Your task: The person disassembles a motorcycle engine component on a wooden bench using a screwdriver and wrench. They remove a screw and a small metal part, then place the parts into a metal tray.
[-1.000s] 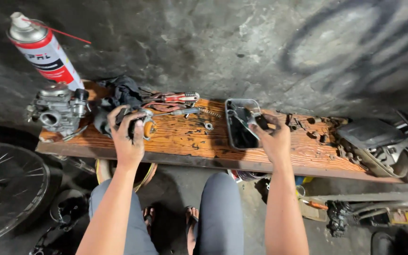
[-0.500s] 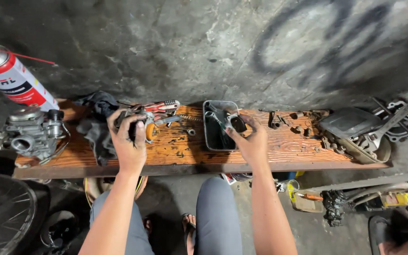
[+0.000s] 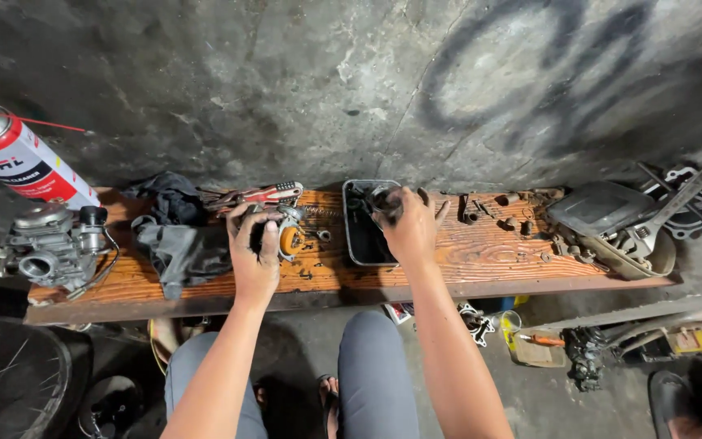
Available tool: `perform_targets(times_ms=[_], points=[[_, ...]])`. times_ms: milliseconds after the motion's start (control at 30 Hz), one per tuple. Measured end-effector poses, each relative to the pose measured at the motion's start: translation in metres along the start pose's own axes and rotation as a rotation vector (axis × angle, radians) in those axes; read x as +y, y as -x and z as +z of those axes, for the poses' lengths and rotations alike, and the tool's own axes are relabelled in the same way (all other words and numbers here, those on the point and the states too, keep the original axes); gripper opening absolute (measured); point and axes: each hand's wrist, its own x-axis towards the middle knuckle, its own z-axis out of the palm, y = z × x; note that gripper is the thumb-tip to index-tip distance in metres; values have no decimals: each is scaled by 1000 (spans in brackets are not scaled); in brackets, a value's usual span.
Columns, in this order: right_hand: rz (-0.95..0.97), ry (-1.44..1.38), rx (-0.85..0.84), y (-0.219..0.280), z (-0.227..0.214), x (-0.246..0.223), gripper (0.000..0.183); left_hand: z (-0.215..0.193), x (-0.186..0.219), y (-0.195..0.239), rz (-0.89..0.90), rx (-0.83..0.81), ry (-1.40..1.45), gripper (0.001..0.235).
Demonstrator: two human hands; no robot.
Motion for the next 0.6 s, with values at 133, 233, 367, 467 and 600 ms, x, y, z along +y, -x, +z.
perform_targets(times_ms=[133,233,367,467,600], points=[[-8,53,-49,-5,19,14,27,3,3,4,-48,2,9,29],[-29,50,-5,0,9,7,18,5,12,5,-76,8,21,28],[-181,-412,117,24,-30,-30,23,9,16,10,-122,53,142,29],[-198,-847,21,57,-39,-56,29,16,24,15,-200,91,260,23],[-188,-1155,-118,88,-37,-83,53,24,42,21,-317,186,379,21]])
